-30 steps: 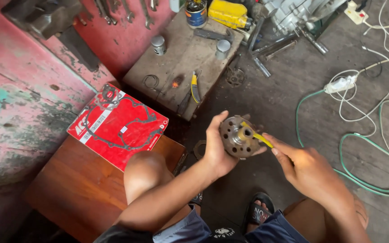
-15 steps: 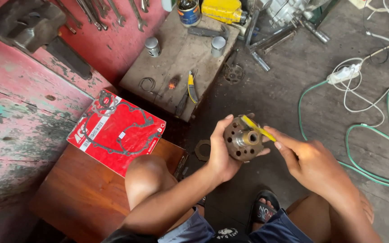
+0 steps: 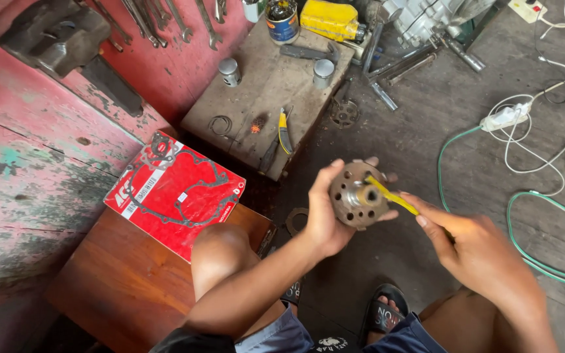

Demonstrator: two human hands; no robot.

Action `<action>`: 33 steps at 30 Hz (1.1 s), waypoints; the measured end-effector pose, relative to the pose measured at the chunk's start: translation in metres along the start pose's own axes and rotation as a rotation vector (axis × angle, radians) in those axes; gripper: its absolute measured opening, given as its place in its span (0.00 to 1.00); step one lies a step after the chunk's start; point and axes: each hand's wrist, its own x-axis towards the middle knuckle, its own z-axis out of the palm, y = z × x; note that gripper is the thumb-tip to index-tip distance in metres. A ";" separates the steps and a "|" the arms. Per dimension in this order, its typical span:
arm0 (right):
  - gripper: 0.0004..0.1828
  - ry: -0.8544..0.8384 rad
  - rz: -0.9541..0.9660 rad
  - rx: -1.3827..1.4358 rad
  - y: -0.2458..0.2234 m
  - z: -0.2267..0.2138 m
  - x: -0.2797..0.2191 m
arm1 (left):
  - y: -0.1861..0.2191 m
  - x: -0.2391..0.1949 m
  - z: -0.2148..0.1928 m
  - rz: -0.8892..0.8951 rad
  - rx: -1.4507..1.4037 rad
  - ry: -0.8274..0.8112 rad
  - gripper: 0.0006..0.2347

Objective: Cleaning a motorcycle clutch hub using a small brush to remove dirt and grime from the metal surfaces.

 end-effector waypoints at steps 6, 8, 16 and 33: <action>0.29 -0.007 0.023 0.123 -0.007 0.002 -0.003 | 0.002 0.002 0.000 0.020 0.047 -0.054 0.31; 0.28 -0.012 0.032 0.098 -0.002 -0.002 -0.002 | 0.007 0.003 0.001 0.034 0.052 -0.069 0.32; 0.27 0.008 -0.012 0.185 -0.001 -0.001 -0.005 | 0.005 -0.001 0.002 0.012 0.017 -0.089 0.31; 0.26 0.133 -0.074 0.365 -0.018 0.023 -0.006 | 0.009 0.000 0.004 0.240 -0.074 -0.171 0.29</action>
